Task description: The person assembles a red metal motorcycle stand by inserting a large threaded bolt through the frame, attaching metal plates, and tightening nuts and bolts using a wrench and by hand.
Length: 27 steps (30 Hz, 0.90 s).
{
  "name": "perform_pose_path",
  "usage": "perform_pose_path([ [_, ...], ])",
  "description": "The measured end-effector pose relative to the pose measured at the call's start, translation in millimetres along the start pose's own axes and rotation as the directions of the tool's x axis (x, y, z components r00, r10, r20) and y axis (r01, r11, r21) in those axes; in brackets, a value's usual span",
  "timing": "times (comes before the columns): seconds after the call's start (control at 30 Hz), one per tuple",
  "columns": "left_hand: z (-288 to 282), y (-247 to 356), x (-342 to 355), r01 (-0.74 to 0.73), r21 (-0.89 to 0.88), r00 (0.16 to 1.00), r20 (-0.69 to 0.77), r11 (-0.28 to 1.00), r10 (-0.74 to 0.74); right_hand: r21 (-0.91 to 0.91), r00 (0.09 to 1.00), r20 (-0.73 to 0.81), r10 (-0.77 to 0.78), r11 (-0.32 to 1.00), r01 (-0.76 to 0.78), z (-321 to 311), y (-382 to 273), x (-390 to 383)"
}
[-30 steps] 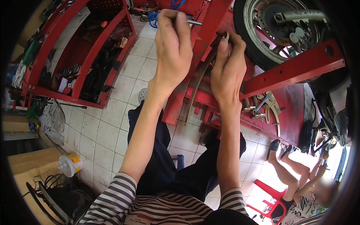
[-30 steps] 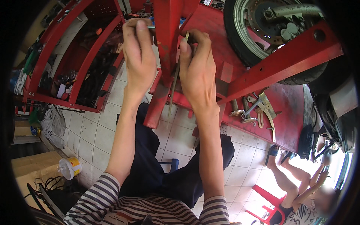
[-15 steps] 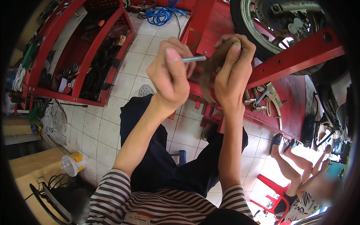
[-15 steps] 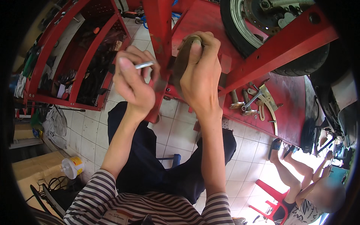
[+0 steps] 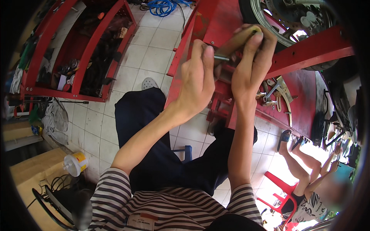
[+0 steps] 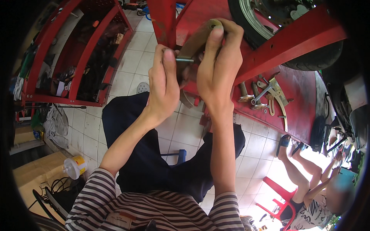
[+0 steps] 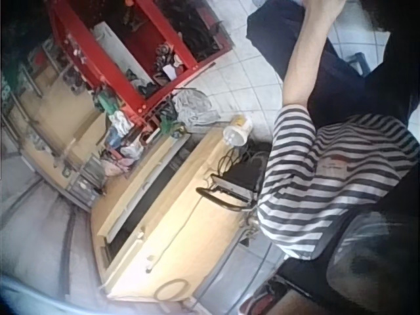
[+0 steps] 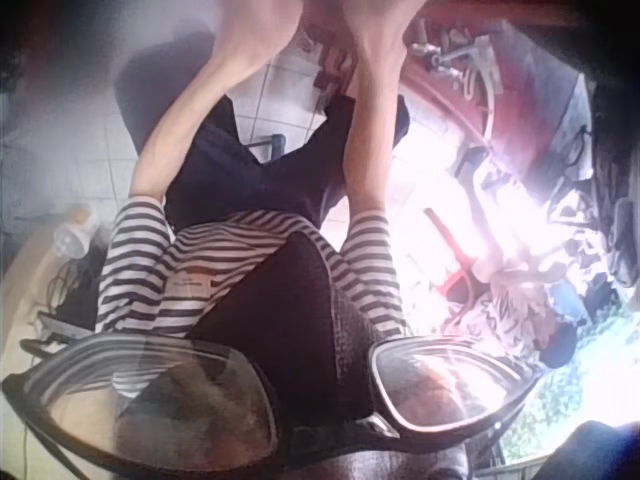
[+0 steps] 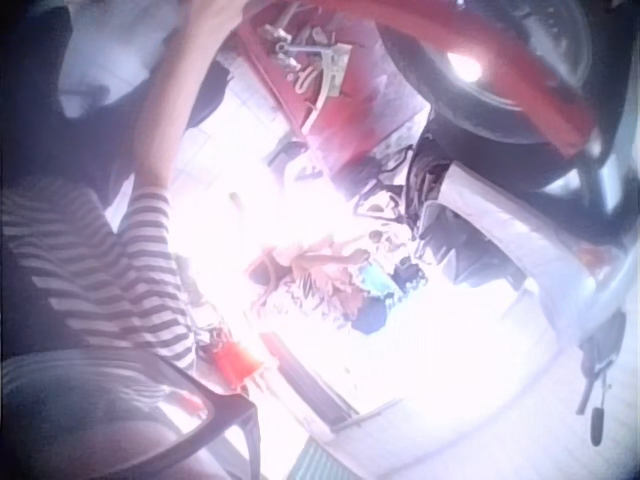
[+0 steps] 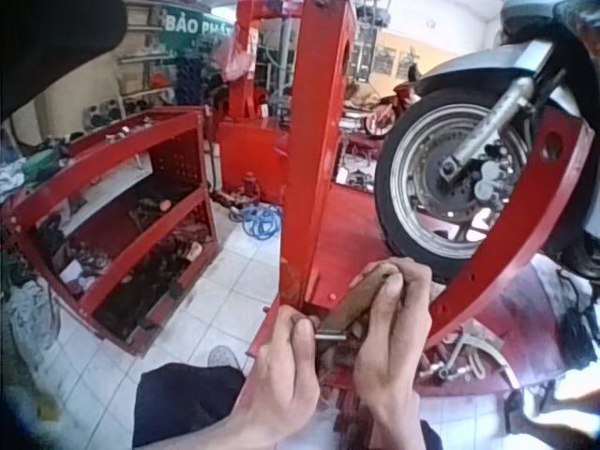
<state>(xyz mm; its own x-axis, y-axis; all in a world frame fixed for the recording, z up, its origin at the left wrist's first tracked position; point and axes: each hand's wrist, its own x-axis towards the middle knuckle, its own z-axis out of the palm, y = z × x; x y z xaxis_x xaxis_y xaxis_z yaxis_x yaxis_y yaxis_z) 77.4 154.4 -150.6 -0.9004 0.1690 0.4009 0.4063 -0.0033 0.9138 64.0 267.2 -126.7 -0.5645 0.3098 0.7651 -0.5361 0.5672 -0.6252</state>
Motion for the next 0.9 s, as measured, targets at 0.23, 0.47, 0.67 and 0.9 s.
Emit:
perform_pose_path([
  [0.23,3.4,-8.5,-0.1,-0.097,0.029,0.995,-0.033,0.995,0.098,0.257,0.914,0.272,0.301,0.892,-0.371,-15.6,-6.5,1.1],
  [0.47,-15.9,25.4,5.0,0.089,-0.139,0.978,0.200,0.986,-0.060,0.380,0.930,0.178,0.321,0.850,-0.366,-44.9,-44.2,3.2],
  [0.67,-42.3,72.2,-16.9,-0.143,0.084,0.986,0.098,0.986,0.135,0.445,0.937,-0.005,0.350,0.840,-0.311,-100.9,-111.2,10.7],
  [0.9,-65.7,141.8,-81.7,-0.130,0.192,0.965,0.250,0.973,0.079,0.112,0.892,0.143,0.429,0.888,-0.446,-185.9,-168.6,-73.3],
])
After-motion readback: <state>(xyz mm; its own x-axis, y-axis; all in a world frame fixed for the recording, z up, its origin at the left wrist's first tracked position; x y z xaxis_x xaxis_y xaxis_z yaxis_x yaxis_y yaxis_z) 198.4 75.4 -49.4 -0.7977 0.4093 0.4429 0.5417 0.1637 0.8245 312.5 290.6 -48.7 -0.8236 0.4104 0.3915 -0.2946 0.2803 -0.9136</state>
